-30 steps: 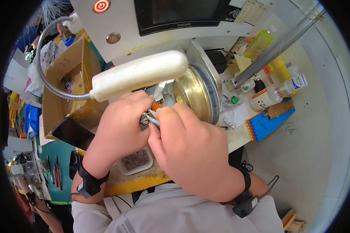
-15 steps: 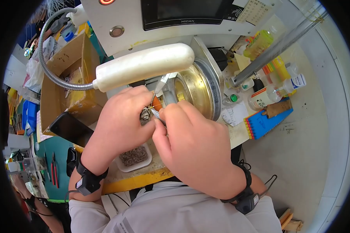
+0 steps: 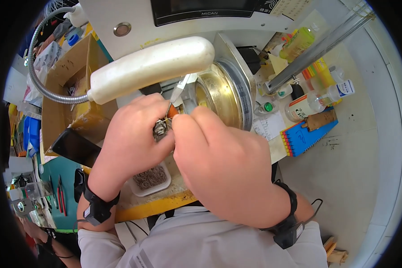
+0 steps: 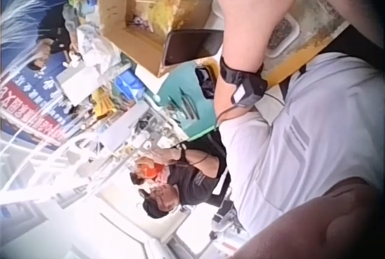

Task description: Winding wire around a small metal component using an industrial winding machine.

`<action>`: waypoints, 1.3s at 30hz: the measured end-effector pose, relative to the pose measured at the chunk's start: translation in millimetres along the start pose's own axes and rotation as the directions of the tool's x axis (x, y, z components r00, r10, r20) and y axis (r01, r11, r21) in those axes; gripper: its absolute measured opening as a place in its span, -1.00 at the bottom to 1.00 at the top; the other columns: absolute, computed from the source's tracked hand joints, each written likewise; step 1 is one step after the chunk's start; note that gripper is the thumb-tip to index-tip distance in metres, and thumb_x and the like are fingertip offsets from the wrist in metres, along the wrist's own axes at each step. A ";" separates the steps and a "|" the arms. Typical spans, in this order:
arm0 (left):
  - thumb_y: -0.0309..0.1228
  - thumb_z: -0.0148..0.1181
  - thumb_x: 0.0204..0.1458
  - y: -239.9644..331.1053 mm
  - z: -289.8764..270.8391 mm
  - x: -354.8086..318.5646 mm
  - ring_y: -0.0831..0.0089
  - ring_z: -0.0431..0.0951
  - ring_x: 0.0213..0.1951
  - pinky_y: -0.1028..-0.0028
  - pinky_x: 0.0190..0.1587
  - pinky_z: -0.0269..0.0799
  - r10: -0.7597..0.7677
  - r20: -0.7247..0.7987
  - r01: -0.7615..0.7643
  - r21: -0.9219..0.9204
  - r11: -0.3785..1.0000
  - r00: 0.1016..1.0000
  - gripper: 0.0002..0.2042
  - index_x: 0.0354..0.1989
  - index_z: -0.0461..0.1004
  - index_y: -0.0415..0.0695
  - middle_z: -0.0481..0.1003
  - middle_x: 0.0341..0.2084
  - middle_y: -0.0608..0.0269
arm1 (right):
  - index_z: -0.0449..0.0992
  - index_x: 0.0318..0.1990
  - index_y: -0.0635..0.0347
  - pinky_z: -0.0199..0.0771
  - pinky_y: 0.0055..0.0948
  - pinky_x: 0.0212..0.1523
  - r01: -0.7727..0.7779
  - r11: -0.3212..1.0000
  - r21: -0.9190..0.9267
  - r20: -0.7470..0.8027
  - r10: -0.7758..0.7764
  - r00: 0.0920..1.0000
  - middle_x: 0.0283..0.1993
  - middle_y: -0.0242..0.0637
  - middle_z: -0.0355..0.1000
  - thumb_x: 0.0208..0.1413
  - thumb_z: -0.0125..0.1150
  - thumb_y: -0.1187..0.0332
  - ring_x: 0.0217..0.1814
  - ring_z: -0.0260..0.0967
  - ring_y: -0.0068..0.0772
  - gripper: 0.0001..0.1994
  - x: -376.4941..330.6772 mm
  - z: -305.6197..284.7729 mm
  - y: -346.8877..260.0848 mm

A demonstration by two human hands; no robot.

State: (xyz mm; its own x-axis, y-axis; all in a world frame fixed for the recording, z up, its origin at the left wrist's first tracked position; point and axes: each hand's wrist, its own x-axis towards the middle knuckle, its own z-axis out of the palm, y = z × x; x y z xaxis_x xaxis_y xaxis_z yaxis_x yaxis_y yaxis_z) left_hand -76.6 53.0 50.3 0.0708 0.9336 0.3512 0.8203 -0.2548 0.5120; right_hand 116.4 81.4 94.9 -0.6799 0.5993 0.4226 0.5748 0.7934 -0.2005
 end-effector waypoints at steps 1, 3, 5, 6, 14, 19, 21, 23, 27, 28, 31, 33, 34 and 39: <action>-0.40 0.37 -0.10 0.3 -0.8 0.3 -0.04 0.56 -0.29 0.08 -0.21 0.50 0.008 -0.008 -0.008 0.004 1.000 1.000 -0.81 -0.39 0.50 -0.20 0.51 -0.42 0.04 | 0.62 -0.15 0.10 0.40 -0.31 -0.55 0.058 0.998 -0.035 0.016 -0.057 0.998 -0.34 -0.35 0.46 -0.05 0.50 0.43 -0.51 0.44 -0.28 -0.73 2.5 -1.1 1.4; -0.40 0.36 -0.10 0.1 -1.8 -0.7 -0.04 0.56 -0.29 0.08 -0.22 0.50 0.001 -0.014 -0.002 -0.007 1.000 1.000 -0.81 -0.39 0.49 -0.20 0.50 -0.43 0.04 | 0.62 -0.16 0.08 0.38 -0.30 -0.56 0.091 0.993 -0.072 0.063 -0.087 0.994 -0.34 -0.35 0.45 -0.05 0.50 0.43 -0.52 0.43 -0.28 -0.74 7.5 -2.6 4.0; -0.40 0.36 -0.10 -0.9 -0.4 -0.7 -0.04 0.56 -0.29 0.08 -0.23 0.50 -0.004 -0.020 0.004 -0.020 1.000 1.000 -0.82 -0.39 0.49 -0.19 0.50 -0.43 0.04 | 0.61 -0.17 0.07 0.36 -0.30 -0.57 0.126 0.986 -0.109 0.112 -0.114 0.987 -0.35 -0.36 0.44 -0.06 0.50 0.42 -0.53 0.42 -0.28 -0.74 9.8 -3.0 4.3; -0.40 0.36 -0.09 -1.2 0.2 -0.7 -0.03 0.56 -0.29 0.08 -0.23 0.49 0.007 -0.029 -0.008 -0.029 1.000 1.000 -0.82 -0.39 0.49 -0.19 0.50 -0.44 0.05 | 0.61 -0.18 0.07 0.37 -0.30 -0.56 0.116 0.986 -0.123 0.109 -0.102 0.989 -0.34 -0.36 0.45 -0.06 0.50 0.42 -0.53 0.42 -0.28 -0.75 10.7 -3.2 3.2; -0.36 0.33 -0.05 -1.9 0.3 -0.4 -0.02 0.56 -0.27 0.08 -0.23 0.49 0.023 -0.036 -0.024 -0.014 1.000 0.999 -0.81 -0.40 0.50 -0.20 0.51 -0.43 0.06 | 0.60 -0.22 0.06 0.37 -0.29 -0.56 0.097 0.992 -0.079 0.058 -0.093 0.994 -0.35 -0.37 0.44 -0.06 0.50 0.43 -0.54 0.42 -0.27 -0.76 11.3 -0.3 2.9; -0.35 0.33 -0.03 -1.4 0.9 -0.2 -0.02 0.56 -0.27 0.09 -0.21 0.49 0.035 -0.043 -0.035 -0.006 0.999 0.998 -0.81 -0.38 0.51 -0.20 0.52 -0.42 0.05 | 0.59 -0.27 0.07 0.37 -0.30 -0.57 0.110 0.989 -0.095 0.056 -0.105 0.993 -0.41 -0.35 0.43 -0.03 0.50 0.44 -0.56 0.41 -0.24 -0.81 10.7 0.4 3.6; -0.35 0.33 -0.03 -1.8 0.9 0.0 -0.02 0.56 -0.27 0.09 -0.21 0.50 0.033 -0.038 -0.033 0.000 0.999 0.999 -0.81 -0.38 0.52 -0.20 0.53 -0.42 0.05 | 0.59 -0.28 0.07 0.36 -0.29 -0.57 0.110 0.991 -0.082 0.053 -0.106 0.993 -0.42 -0.35 0.42 -0.03 0.49 0.44 -0.56 0.40 -0.24 -0.82 10.6 0.9 4.1; -0.35 0.33 -0.03 -1.8 0.1 -0.5 -0.02 0.57 -0.27 0.09 -0.21 0.50 0.032 -0.033 -0.032 0.006 0.999 0.999 -0.82 -0.38 0.52 -0.20 0.53 -0.42 0.05 | 0.59 -0.29 0.08 0.36 -0.29 -0.57 0.108 0.992 -0.069 0.049 -0.105 0.993 -0.43 -0.34 0.42 -0.03 0.49 0.44 -0.57 0.39 -0.23 -0.83 11.1 0.2 3.7; -0.38 0.34 -0.06 -1.6 -1.4 -1.9 -0.06 0.55 -0.25 0.09 -0.20 0.48 0.018 -0.021 -0.018 -0.014 1.000 1.000 -0.81 -0.36 0.51 -0.23 0.51 -0.41 0.02 | 0.59 -0.29 0.11 0.37 -0.28 -0.56 0.121 0.992 -0.026 0.075 -0.119 0.990 -0.43 -0.33 0.42 -0.04 0.50 0.45 -0.56 0.40 -0.21 -0.81 10.4 -7.6 2.9; -0.41 0.35 -0.09 -1.2 -1.8 -1.7 -0.09 0.52 -0.24 0.10 -0.21 0.46 0.008 -0.011 -0.008 -0.033 0.999 1.000 -0.80 -0.35 0.50 -0.25 0.49 -0.40 0.00 | 0.59 -0.28 0.12 0.38 -0.28 -0.55 0.120 0.993 -0.003 0.081 -0.119 0.990 -0.42 -0.32 0.42 -0.04 0.50 0.46 -0.54 0.41 -0.20 -0.81 9.9 -9.6 2.9; -0.41 0.34 -0.07 -1.0 -2.0 -1.2 -0.08 0.52 -0.25 0.10 -0.21 0.46 0.019 -0.014 -0.019 -0.029 0.999 1.000 -0.80 -0.33 0.51 -0.24 0.49 -0.40 0.00 | 0.59 -0.24 0.15 0.42 -0.26 -0.51 0.100 0.995 0.002 0.045 -0.100 0.994 -0.40 -0.28 0.44 -0.04 0.49 0.47 -0.47 0.45 -0.17 -0.79 9.2 -6.4 4.0; -0.42 0.34 -0.07 -1.6 -0.8 -1.5 -0.08 0.52 -0.25 0.10 -0.21 0.46 0.013 -0.010 -0.014 -0.029 0.999 1.000 -0.80 -0.32 0.52 -0.24 0.49 -0.40 0.01 | 0.59 -0.23 0.15 0.43 -0.25 -0.49 0.075 0.997 -0.016 0.063 -0.074 0.995 -0.39 -0.27 0.45 -0.03 0.49 0.47 -0.45 0.46 -0.16 -0.79 10.5 -5.7 2.1; -0.42 0.34 -0.07 -1.8 -0.8 -1.3 -0.07 0.52 -0.25 0.10 -0.21 0.46 0.010 -0.008 -0.010 -0.027 1.000 1.000 -0.80 -0.31 0.53 -0.24 0.49 -0.40 0.01 | 0.59 -0.22 0.16 0.45 -0.24 -0.48 0.052 0.998 -0.035 0.078 -0.049 0.996 -0.38 -0.26 0.46 -0.02 0.48 0.47 -0.42 0.48 -0.14 -0.79 11.7 -5.8 0.8; -0.43 0.33 -0.08 -1.8 -1.5 -1.5 -0.06 0.53 -0.24 0.11 -0.20 0.46 0.017 -0.014 -0.017 -0.025 1.000 1.000 -0.80 -0.29 0.54 -0.23 0.50 -0.39 0.02 | 0.59 -0.23 0.15 0.46 -0.24 -0.47 0.031 0.999 -0.027 0.080 -0.029 0.996 -0.37 -0.27 0.47 -0.02 0.48 0.45 -0.44 0.48 -0.16 -0.80 14.7 -5.6 -3.1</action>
State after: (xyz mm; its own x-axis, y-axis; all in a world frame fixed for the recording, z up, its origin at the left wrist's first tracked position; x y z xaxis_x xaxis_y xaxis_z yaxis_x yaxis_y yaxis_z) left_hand -79.1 51.7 50.1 0.0766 0.9257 0.3704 0.8048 -0.2767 0.5251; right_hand 107.2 87.2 106.6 -0.7302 0.5828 0.3565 0.5657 0.8084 -0.1629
